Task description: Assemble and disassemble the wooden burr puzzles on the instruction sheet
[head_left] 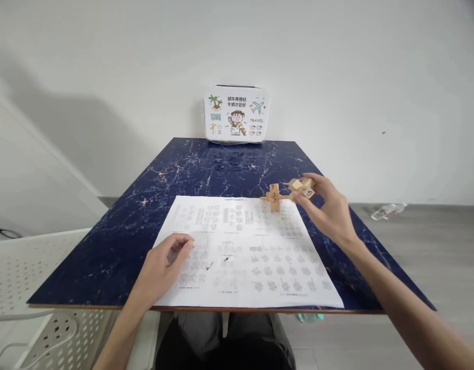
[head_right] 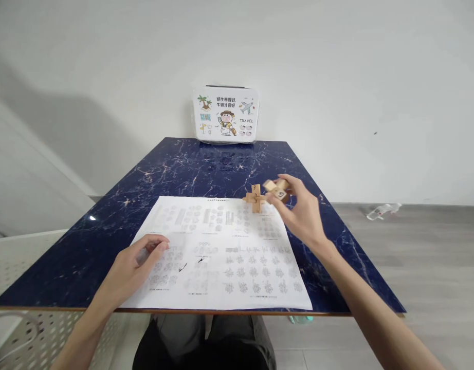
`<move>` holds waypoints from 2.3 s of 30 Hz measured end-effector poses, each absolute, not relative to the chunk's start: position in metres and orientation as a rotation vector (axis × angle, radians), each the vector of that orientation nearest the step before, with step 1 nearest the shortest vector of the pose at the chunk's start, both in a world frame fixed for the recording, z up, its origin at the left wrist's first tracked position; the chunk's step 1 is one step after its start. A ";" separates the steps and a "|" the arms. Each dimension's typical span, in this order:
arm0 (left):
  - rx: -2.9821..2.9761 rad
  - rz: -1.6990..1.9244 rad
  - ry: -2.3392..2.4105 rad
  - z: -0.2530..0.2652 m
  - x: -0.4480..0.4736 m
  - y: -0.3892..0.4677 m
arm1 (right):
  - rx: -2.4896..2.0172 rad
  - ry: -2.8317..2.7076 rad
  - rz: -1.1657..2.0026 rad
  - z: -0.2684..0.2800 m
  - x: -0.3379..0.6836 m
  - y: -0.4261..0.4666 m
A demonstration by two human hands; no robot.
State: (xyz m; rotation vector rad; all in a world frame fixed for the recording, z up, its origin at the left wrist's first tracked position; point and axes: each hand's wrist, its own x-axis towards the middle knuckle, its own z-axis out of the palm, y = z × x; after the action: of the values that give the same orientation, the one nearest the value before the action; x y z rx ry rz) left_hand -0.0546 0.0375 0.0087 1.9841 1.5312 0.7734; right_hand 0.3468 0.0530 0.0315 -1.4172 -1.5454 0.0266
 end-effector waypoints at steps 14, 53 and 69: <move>2.066 0.729 1.194 0.027 -0.021 0.025 | -0.683 -1.745 1.157 -0.007 0.213 0.050; 2.175 0.752 1.326 0.005 -0.007 0.019 | -0.689 -2.317 0.513 -0.002 0.225 0.036; 2.151 0.695 1.276 0.011 -0.008 0.016 | -0.608 -2.429 0.359 0.000 0.226 0.035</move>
State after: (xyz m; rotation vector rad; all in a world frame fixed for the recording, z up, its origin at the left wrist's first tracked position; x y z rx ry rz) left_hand -0.0083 0.0163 0.0113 2.1512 1.2755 0.6949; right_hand 0.2264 0.0353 -0.0003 -0.6080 -2.4288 0.3589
